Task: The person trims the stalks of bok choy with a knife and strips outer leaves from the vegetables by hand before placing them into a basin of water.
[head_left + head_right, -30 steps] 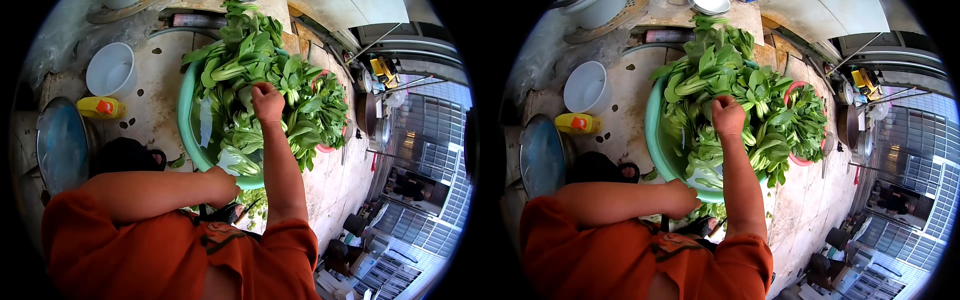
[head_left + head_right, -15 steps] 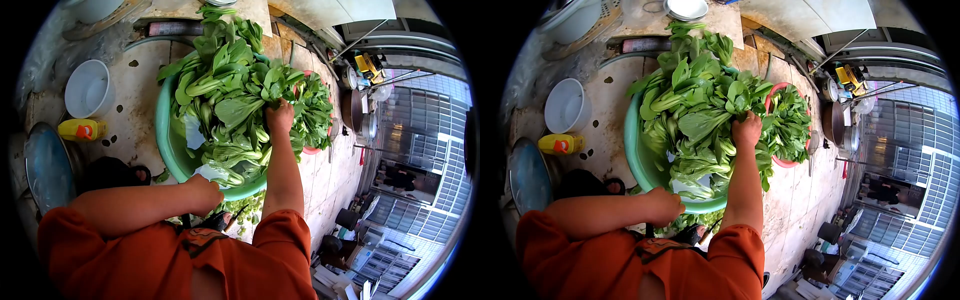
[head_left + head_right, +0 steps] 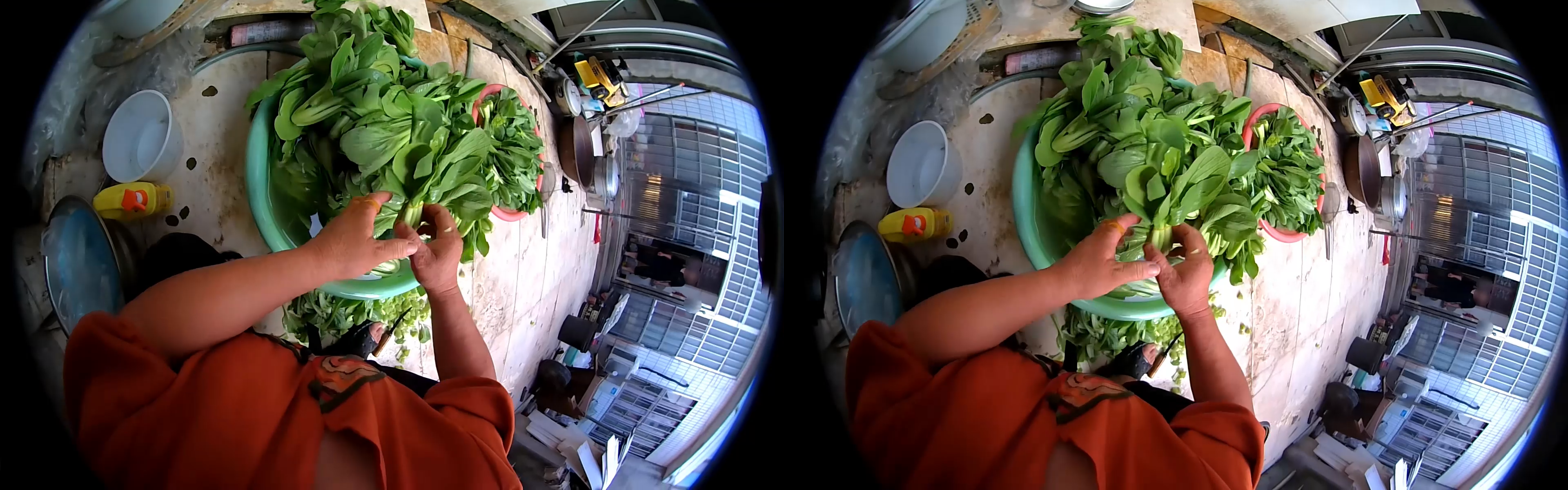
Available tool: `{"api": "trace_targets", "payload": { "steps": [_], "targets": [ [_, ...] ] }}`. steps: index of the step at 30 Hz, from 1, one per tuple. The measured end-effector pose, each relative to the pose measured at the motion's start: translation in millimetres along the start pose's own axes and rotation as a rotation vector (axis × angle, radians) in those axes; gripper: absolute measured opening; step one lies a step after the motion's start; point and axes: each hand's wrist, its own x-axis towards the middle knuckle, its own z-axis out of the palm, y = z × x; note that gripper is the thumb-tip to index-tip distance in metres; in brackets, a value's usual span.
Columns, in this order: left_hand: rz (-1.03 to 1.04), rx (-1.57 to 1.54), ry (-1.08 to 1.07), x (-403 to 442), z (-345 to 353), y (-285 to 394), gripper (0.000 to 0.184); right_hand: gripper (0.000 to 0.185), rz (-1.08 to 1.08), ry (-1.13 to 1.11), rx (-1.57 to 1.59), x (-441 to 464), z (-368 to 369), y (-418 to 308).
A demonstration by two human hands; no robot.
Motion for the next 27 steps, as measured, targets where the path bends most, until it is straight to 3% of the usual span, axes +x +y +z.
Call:
{"api": "trace_targets", "payload": {
  "steps": [2, 3, 4, 6, 8, 9, 12, 14, 16, 22, 24, 27],
  "targets": [
    [0.05, -0.317, -0.222, 8, -9, 10, 0.048, 0.047, -0.15, -0.033, 0.069, -30, 10, 4],
    [0.029, -0.384, -0.229, 3, -3, 7, 0.03, 0.048, -0.078, -0.068, 0.026, -45, 10, -11],
    [0.012, -0.319, -0.294, -1, -2, 2, 0.026, 0.049, -0.107, -0.07, 0.015, -54, 11, -13],
    [0.039, -0.215, -0.341, -9, -6, 13, 0.026, 0.048, -0.169, 0.016, -0.047, -73, 0, -15],
    [0.133, -0.098, -0.32, -18, -6, 15, 0.026, 0.036, -0.09, 0.193, 0.153, -90, -14, -17],
    [0.226, 0.014, -0.287, -22, -6, 16, 0.027, 0.033, -0.132, 0.268, 0.152, -98, -21, -19],
    [0.148, 0.122, -0.402, -33, -8, 21, 0.03, 0.029, -0.346, 0.387, -0.038, -116, -32, -38],
    [0.084, 0.171, -0.426, -45, -1, 8, 0.029, 0.033, -0.442, 0.393, -0.128, -120, -27, -55],
    [0.152, 0.142, -0.252, -59, 1, 9, 0.034, 0.035, -0.462, 0.361, -0.235, -127, -27, -68],
    [0.226, 0.335, -0.454, -54, 1, 34, 0.032, 0.038, -0.332, 0.333, -0.171, -151, -32, -57],
    [0.352, 0.309, -0.355, -57, 4, 28, 0.033, 0.039, -0.312, 0.335, -0.179, -157, -34, -57],
    [0.375, 0.229, -0.303, -58, 10, 23, 0.034, 0.035, -0.403, 0.39, -0.231, -162, -34, -45]
  ]
}}
